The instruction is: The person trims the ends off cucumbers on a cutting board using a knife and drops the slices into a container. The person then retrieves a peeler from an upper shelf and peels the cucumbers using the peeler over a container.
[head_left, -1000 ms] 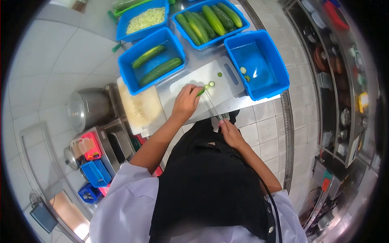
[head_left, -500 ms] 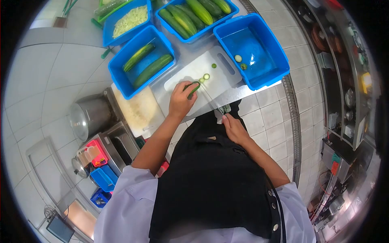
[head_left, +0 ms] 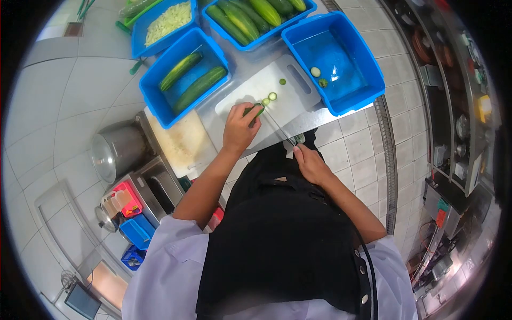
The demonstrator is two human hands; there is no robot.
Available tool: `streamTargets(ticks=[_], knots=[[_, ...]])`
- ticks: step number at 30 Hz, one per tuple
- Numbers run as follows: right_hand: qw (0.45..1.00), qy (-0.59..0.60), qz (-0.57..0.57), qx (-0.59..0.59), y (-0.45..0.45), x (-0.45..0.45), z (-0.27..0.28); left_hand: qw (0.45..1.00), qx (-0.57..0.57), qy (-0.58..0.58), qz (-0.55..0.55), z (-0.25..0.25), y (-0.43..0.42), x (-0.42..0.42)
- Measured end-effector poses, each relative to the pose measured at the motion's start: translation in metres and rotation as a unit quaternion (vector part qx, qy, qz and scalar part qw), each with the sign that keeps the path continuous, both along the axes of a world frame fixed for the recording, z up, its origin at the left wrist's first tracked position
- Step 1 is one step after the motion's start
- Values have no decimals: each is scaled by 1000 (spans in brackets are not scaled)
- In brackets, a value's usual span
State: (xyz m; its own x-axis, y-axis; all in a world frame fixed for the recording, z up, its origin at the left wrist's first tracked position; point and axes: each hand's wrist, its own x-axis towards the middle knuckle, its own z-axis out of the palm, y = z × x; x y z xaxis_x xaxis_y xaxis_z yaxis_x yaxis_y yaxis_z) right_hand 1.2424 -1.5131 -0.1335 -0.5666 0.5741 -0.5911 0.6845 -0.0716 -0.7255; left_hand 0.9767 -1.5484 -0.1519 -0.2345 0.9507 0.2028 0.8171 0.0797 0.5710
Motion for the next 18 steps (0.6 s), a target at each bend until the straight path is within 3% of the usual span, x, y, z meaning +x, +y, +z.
streamTargets(ticks=[18], knots=[[998,12,25,56,16,-44,-21,999,30,-2,24,-10,1,-24]])
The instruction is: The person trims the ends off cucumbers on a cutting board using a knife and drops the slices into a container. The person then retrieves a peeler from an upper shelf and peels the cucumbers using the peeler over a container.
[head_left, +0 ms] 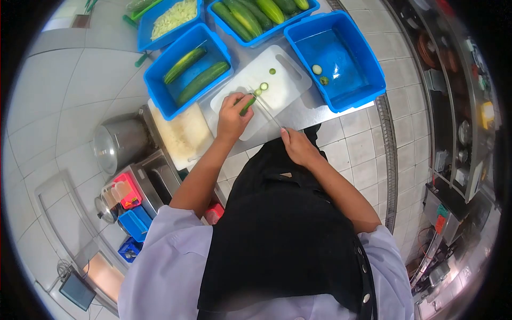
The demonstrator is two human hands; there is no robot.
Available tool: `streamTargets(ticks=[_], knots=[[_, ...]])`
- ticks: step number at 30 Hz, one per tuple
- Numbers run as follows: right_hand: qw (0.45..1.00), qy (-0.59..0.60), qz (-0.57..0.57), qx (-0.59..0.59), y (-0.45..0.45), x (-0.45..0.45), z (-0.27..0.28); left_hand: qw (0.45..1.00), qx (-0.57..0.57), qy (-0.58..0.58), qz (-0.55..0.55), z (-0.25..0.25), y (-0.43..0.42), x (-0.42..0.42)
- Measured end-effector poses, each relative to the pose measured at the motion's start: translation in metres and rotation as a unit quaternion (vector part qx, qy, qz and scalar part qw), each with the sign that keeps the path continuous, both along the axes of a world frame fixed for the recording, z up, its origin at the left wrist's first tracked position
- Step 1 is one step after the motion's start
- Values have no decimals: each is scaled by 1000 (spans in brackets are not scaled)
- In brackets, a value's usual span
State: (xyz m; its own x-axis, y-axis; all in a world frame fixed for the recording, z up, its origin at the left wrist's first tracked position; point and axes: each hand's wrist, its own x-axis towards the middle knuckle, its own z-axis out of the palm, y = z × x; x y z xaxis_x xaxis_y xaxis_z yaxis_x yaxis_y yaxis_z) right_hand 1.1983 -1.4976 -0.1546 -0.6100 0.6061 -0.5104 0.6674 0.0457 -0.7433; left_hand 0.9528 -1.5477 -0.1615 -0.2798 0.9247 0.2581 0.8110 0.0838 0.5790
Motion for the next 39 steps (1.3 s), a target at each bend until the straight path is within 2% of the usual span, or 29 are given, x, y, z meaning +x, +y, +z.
streamTargets(ticks=[4,10,12,15,16,17,18,20,22,23,24,26,27,28,29,30,31,34,36,37,39], knots=[[999,-21,6,-35,8,-7,-5,1000,6,-10,8,2,-1,2],[999,-18,29,28,10,-15,-30,1000,-16,-10,3,2,2,1],[999,-9,5,53,-7,-2,-30,998,-35,-42,4,2,-3,-1],[997,-22,30,67,-19,23,-34,996,-36,-59,56,-4,-3,-13],[996,-47,27,64,-21,30,-31,996,-28,-57,64,2,-3,-13],[996,-45,35,73,-22,36,-30,995,-66,-18,77,9,-3,-12],[997,-13,21,77,-23,40,-34,990,-102,20,92,14,-3,-12],[996,21,19,87,-14,43,-51,990,-110,9,89,9,-8,-17],[991,49,-47,-112,-3,40,-60,988,-124,-27,93,7,-9,-19],[981,71,-82,-164,2,41,-63,986,-121,-65,94,6,-11,-20],[982,72,-73,-158,9,38,-57,986,-114,-65,103,10,-13,-19],[952,50,-120,-277,20,34,-30,990,-21,-109,92,18,-18,-15],[951,63,-133,-271,20,32,-21,995,32,-45,82,20,-22,-16],[953,66,-126,-266,20,32,-22,995,39,-41,87,37,-22,-15],[960,78,-121,-241,20,33,-23,970,7,-212,121,56,-22,-15],[965,89,-116,-217,19,34,-25,914,-24,-377,149,72,-21,-18],[967,102,-118,-201,17,35,-25,885,16,-442,149,78,-20,-29],[975,94,-116,-163,6,39,-25,903,68,-385,180,98,-12,-88],[973,115,-118,-164,-1,41,-24,942,78,-256,203,110,-1,-141],[962,114,-141,-203,-6,41,-18,942,80,-255,204,104,9,-175],[946,119,-165,-254,-17,41,-12,949,-63,-22,309,82,24,-228]])
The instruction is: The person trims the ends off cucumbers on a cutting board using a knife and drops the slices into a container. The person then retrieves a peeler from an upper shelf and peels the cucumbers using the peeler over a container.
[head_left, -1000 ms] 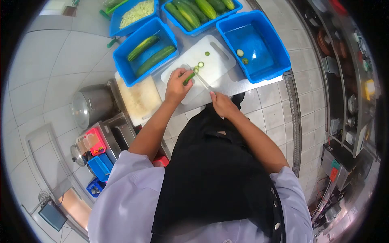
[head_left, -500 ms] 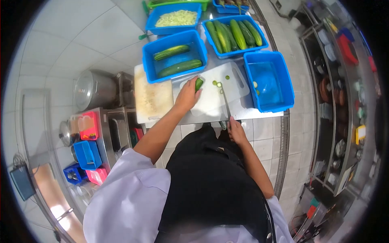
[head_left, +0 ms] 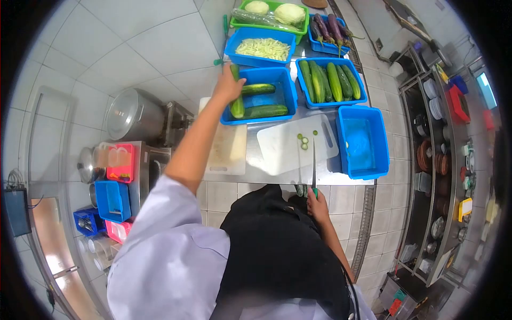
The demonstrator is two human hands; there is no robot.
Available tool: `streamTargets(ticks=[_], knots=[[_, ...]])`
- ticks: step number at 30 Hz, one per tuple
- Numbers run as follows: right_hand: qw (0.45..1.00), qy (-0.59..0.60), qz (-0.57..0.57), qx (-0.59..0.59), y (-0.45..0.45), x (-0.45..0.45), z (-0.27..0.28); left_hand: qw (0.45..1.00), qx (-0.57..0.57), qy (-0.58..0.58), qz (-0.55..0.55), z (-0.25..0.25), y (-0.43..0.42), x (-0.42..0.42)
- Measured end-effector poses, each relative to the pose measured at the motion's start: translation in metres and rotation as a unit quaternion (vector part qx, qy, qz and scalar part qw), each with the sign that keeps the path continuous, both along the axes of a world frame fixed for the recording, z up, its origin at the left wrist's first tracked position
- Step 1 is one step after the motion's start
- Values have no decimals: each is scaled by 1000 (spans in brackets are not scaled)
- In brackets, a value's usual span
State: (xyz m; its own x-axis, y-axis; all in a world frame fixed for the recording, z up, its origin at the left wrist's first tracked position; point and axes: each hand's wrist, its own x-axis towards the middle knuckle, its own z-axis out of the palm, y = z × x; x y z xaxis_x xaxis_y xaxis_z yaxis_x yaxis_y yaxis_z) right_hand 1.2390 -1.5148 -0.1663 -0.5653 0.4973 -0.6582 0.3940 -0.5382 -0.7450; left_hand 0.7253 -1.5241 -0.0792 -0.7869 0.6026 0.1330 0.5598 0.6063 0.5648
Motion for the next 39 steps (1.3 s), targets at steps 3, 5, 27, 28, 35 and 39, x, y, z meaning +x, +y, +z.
streamTargets(ticks=[3,5,27,28,35,39], knots=[[1000,-8,-13,-4,-8,-1,10,977,-210,-31,24,10,13,-15],[999,1,-16,28,-9,1,2,964,-264,-21,10,10,15,-7],[995,-39,-24,88,9,25,12,950,-164,1,-265,-16,40,29],[995,-41,-23,84,10,24,14,941,-214,31,-259,-23,43,22],[993,-32,-7,115,23,20,2,885,-397,8,-243,-35,70,17],[996,-13,-15,91,25,15,3,900,-375,-42,-217,-36,70,13]])
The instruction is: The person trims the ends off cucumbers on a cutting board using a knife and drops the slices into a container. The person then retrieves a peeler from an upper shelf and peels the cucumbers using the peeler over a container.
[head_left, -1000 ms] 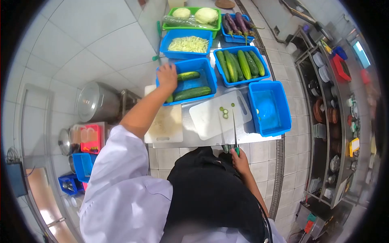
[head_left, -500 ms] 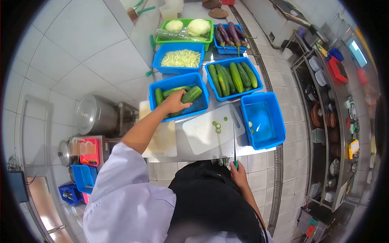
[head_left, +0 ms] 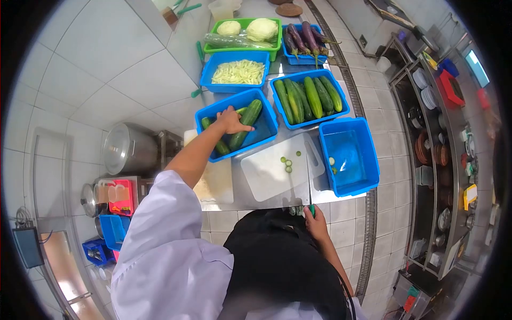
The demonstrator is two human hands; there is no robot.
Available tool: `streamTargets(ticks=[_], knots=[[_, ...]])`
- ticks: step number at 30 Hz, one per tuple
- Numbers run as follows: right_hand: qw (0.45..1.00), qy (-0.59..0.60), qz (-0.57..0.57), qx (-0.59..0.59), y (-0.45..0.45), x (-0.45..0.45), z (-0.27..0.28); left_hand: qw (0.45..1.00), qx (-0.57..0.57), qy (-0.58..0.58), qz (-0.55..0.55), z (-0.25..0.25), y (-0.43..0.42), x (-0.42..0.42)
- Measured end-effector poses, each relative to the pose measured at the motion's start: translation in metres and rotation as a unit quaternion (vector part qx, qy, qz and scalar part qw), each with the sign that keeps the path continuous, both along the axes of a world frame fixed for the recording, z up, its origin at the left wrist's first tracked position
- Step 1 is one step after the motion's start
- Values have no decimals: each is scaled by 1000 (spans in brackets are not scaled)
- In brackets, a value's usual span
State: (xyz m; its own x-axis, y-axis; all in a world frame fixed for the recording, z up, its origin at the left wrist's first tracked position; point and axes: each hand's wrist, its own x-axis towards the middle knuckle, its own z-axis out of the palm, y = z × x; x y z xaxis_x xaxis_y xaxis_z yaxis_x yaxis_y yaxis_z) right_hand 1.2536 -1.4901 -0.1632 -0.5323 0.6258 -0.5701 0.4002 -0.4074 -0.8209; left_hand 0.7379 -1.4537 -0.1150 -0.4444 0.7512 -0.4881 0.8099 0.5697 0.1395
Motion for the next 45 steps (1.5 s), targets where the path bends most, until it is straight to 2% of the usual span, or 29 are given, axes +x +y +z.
streamTargets(ticks=[1,3,4,6,8,9,10,11,12,14,15,18,19,23,25,26,28,29,30,32,33,35,39,41,42,44,45], knots=[[1000,1,0,-2,0,-1,1,1000,-2,1,0,1,-3,-1],[1000,11,-7,-25,-2,-2,4,981,137,-116,76,0,-8,-3],[1000,10,-7,-27,-3,-1,4,981,135,-117,77,-5,-9,-3],[999,7,-1,-31,-3,-2,4,938,326,-78,94,-11,-12,-7],[999,9,1,-32,-3,-5,9,925,362,-70,96,22,-17,9],[999,10,0,-31,-2,-6,11,913,381,-38,141,32,-21,16],[999,10,3,-31,-2,-7,10,898,399,-4,185,37,-25,18],[1000,7,1,-29,-1,-7,10,899,406,-3,164,16,-30,5],[1000,4,1,-28,0,-8,9,898,407,0,169,10,-35,5],[1000,11,16,-25,0,-9,0,946,233,-43,219,0,-42,10],[999,17,23,-23,1,-11,-3,966,185,-22,178,-15,-43,9],[998,-1,53,-17,3,-19,6,960,163,17,225,-14,-39,26],[998,-1,55,-15,4,-21,6,978,99,-8,183,15,-39,31],[996,-13,85,16,5,-23,8,992,36,10,120,33,-38,27],[995,-15,91,29,6,-20,0,994,-57,52,81,44,-39,24],[994,-20,97,47,6,-17,-9,994,-57,52,78,42,-38,22],[993,-30,99,59,2,-8,-15,970,-63,233,29,18,-44,14],[993,-31,98,63,1,-7,-15,970,9,244,-17,-7,-53,1],[993,-28,96,69,2,-9,-16,969,8,245,-18,-34,-65,-10],[992,-39,102,70,1,-7,-20,940,188,255,-124,-71,-81,-21],[990,-53,107,74,2,-4,-23,939,190,255,-128,-51,-75,-15],[991,-49,95,83,2,-5,-18,967,35,222,-116,9,-64,5],[989,-54,102,94,3,-3,-8,941,76,286,-163,1,-54,4],[988,-53,94,113,5,-2,6,977,151,149,-20,-9,-37,13],[986,-50,95,129,5,-2,14,977,152,147,-26,-10,-27,21],[986,-42,89,134,4,1,9,970,161,-28,177,-7,-6,44],[985,-31,89,142,4,2,10,979,87,-22,181,1,2,52]])
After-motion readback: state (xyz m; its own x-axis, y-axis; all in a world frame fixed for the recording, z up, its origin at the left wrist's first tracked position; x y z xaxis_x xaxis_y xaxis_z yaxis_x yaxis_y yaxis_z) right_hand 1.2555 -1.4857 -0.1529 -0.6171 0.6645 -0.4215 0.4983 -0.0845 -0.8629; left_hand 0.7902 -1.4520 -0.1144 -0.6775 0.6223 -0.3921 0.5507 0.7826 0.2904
